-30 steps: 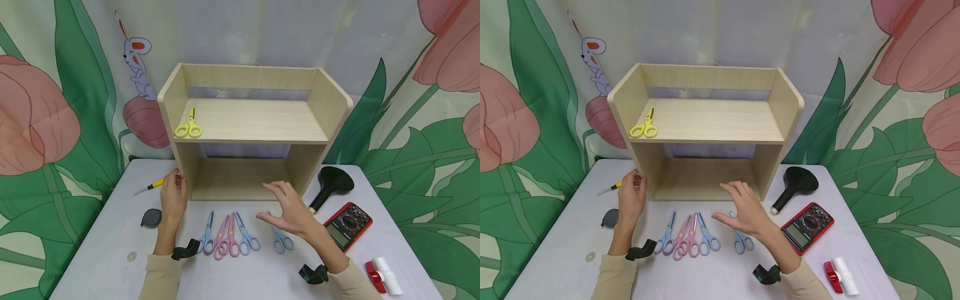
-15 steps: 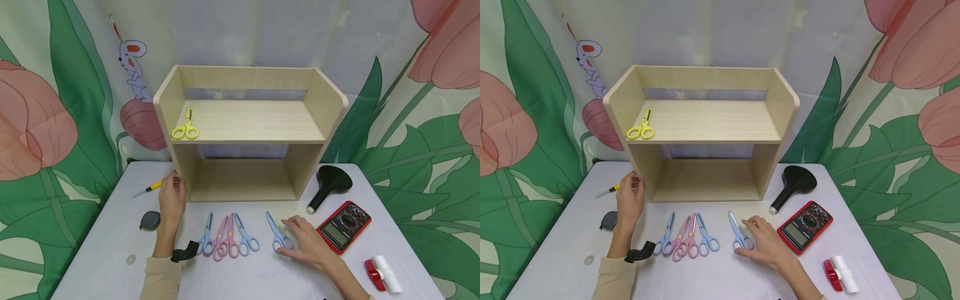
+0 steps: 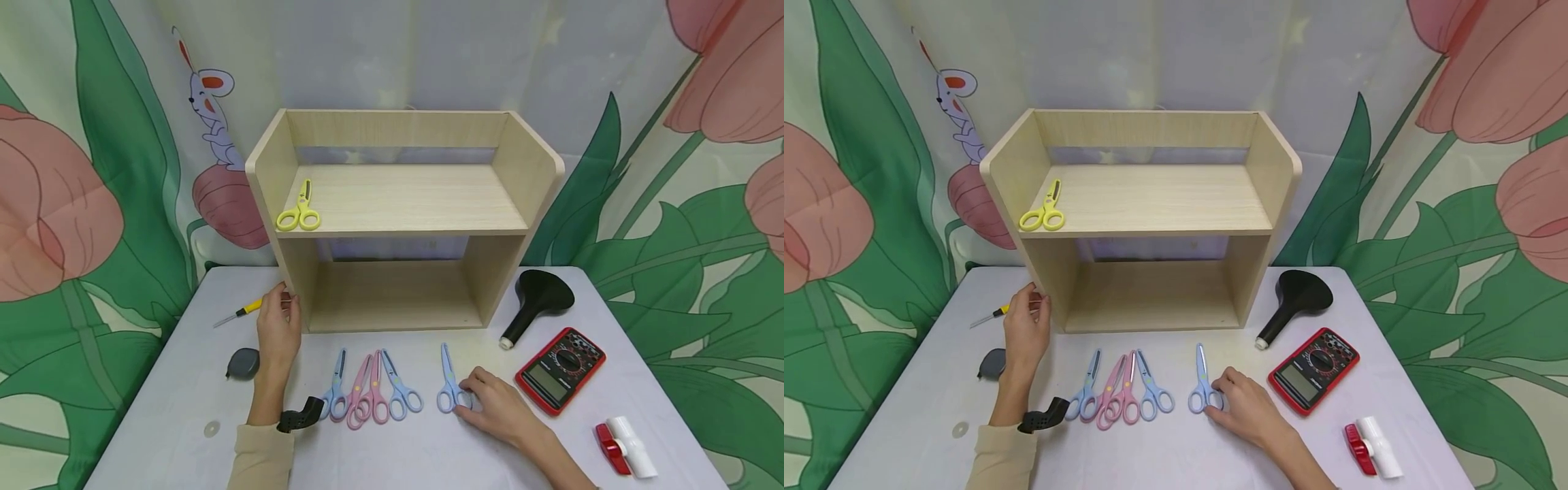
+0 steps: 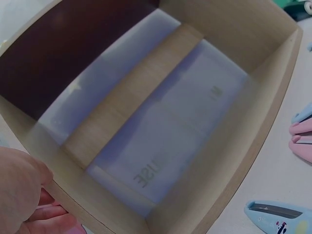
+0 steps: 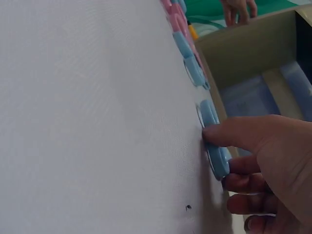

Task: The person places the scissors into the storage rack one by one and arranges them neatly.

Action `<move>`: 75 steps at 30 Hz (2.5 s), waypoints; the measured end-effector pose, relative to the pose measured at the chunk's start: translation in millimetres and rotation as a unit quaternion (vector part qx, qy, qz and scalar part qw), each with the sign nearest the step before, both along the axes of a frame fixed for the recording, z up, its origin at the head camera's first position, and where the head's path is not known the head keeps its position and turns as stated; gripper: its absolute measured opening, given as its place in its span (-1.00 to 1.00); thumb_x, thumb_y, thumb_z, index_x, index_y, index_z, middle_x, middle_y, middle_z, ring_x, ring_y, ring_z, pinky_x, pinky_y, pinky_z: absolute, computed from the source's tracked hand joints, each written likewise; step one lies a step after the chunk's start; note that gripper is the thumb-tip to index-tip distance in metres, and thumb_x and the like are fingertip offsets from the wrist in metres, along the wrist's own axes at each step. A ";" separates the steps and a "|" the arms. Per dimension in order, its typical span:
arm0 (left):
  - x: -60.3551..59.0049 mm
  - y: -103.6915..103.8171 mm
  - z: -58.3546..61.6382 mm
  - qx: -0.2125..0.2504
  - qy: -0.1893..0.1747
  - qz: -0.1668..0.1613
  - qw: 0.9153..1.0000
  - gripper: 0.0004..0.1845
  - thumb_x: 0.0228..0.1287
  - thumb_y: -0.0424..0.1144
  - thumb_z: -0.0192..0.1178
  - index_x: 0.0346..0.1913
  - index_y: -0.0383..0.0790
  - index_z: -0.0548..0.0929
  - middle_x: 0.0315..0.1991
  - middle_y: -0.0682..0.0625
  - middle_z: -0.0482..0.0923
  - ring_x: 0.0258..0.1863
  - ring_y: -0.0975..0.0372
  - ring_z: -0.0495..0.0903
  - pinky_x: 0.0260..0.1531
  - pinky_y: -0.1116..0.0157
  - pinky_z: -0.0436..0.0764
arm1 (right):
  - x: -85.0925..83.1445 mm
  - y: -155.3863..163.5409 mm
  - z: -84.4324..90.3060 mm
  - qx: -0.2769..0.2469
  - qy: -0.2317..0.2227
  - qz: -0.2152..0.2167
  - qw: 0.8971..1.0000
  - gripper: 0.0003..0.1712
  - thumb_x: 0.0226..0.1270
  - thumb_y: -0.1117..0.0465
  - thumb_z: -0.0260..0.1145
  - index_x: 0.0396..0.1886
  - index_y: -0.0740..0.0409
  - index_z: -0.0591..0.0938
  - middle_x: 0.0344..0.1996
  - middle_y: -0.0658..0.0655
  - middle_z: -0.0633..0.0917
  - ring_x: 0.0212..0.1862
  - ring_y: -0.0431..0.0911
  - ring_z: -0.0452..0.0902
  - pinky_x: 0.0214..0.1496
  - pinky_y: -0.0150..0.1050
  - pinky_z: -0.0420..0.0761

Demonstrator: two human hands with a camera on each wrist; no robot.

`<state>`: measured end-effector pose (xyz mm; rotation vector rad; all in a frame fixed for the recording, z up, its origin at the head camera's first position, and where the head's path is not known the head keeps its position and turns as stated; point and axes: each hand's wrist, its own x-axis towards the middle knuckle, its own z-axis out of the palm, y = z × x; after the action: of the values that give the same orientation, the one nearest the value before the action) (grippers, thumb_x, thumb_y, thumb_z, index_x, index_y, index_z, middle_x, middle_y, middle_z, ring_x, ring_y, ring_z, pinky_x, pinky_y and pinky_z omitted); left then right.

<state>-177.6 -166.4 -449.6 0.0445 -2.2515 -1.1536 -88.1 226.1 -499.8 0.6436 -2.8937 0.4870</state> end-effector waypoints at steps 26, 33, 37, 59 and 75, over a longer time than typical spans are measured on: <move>-0.8 -1.5 1.7 -0.004 0.005 0.006 1.000 -0.59 0.45 -0.35 0.13 0.28 -0.43 0.44 -0.03 -0.35 0.50 -0.10 -0.08 0.63 -0.03 -0.02 0.73 | -20.1 -54.9 68.3 -0.156 0.114 0.125 0.973 -0.60 -0.08 0.21 0.54 -0.21 0.17 0.61 -0.55 -0.13 0.47 -0.47 -0.42 0.29 -0.50 -0.68 0.34; -1.3 -1.8 1.9 0.001 0.004 0.005 1.000 -0.59 0.45 -0.35 0.13 0.27 -0.42 0.44 -0.02 -0.35 0.50 -0.09 -0.08 0.63 -0.04 -0.02 0.73 | -40.5 -92.9 148.9 -0.176 0.215 0.166 0.946 -0.59 -0.08 0.25 0.51 -0.19 0.27 0.62 -0.53 -0.01 0.52 -0.50 -0.29 0.35 -0.52 -0.61 0.41; -1.1 -0.7 1.1 0.005 -0.004 -0.001 1.000 -0.59 0.46 -0.34 0.13 0.28 -0.41 0.44 -0.02 -0.34 0.50 -0.09 -0.07 0.62 -0.03 -0.01 0.73 | -63.0 -113.0 189.7 -0.180 0.252 0.145 0.940 -0.64 -0.05 0.22 0.47 -0.24 0.31 0.62 -0.56 0.03 0.53 -0.52 -0.23 0.37 -0.55 -0.46 0.42; -2.0 0.2 -1.6 0.004 0.012 -0.003 1.000 -0.60 0.44 -0.36 0.14 0.26 -0.42 0.45 -0.04 -0.32 0.51 -0.11 -0.06 0.65 -0.08 0.01 0.74 | -155.5 -182.3 255.1 -0.147 0.008 -0.008 0.989 -0.58 0.00 0.01 0.27 -0.18 0.17 0.67 -0.50 0.01 0.66 -0.46 -0.13 0.49 -0.43 -0.33 0.45; -2.6 -0.7 -1.2 0.005 -0.004 0.000 1.000 -0.58 0.45 -0.34 0.15 0.28 -0.40 0.44 -0.01 -0.32 0.50 -0.08 -0.06 0.64 -0.04 0.01 0.74 | -149.4 -172.2 247.1 -0.153 0.049 0.048 0.986 -0.41 0.17 -0.08 0.31 0.10 0.21 0.65 -0.37 0.05 0.62 -0.27 -0.09 0.51 -0.23 -0.25 0.53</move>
<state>-180.2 -167.1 -450.8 0.0523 -2.2529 -1.1676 -237.6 53.9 -252.7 0.7355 -2.6257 0.8648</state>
